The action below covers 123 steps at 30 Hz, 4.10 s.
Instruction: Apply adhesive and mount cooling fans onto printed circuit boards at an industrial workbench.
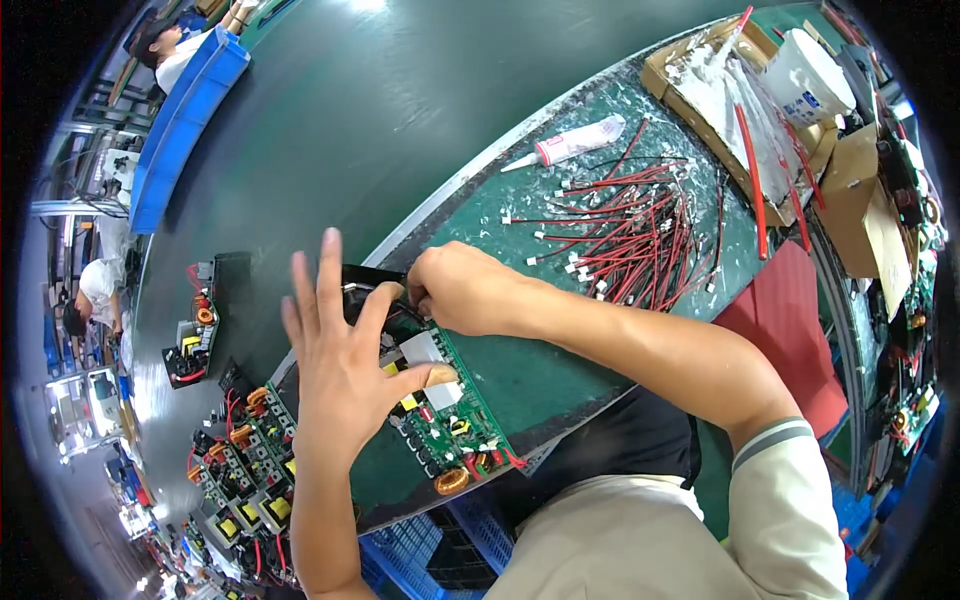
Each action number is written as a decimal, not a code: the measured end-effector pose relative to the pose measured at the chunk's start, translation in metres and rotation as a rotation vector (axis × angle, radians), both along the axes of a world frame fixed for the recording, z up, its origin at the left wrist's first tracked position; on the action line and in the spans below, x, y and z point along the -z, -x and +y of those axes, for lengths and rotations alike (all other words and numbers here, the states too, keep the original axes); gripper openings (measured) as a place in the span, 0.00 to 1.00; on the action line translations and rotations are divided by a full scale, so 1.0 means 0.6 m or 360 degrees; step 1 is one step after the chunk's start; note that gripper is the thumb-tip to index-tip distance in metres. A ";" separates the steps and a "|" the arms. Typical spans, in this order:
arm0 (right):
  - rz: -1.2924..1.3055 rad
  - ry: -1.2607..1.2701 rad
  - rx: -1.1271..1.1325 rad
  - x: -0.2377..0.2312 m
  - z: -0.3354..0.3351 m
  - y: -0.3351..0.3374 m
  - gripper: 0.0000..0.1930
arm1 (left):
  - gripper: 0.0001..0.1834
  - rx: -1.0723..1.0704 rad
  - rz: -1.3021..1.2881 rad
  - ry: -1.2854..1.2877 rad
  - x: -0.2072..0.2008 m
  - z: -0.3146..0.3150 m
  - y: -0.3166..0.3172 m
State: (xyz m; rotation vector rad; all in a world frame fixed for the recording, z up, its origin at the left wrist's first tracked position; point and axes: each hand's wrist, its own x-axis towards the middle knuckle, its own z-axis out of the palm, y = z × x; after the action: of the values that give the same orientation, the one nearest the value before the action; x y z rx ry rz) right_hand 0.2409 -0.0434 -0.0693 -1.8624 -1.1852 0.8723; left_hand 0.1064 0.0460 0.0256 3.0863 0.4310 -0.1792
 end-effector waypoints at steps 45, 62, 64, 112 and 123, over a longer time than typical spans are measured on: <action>0.0089 -0.0108 0.0175 0.010 -0.020 0.016 0.07 | 0.40 -0.0115 0.0280 0.0090 -0.023 -0.001 -0.011; -0.0021 -0.0470 0.0319 0.029 -0.026 0.034 0.05 | 0.30 -0.0080 -0.0124 0.0156 -0.005 -0.028 0.024; 0.0017 -0.0456 0.0319 0.028 -0.024 0.033 0.05 | 0.30 -0.0048 -0.0115 0.0170 -0.005 -0.024 0.025; -0.0070 -0.0024 0.0043 -0.019 -0.008 0.000 0.08 | 0.30 -0.0004 -0.0192 0.0138 0.003 -0.023 0.024; -0.0174 0.0189 -0.0026 -0.028 0.009 -0.006 0.10 | 0.30 -0.0031 -0.0211 0.0187 0.005 -0.023 0.024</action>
State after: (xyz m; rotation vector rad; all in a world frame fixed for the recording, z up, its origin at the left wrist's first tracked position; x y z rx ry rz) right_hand 0.2444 -0.0380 -0.0525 -2.0208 -1.2395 0.8761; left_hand 0.0921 0.0323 0.0225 2.9548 0.4288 0.0012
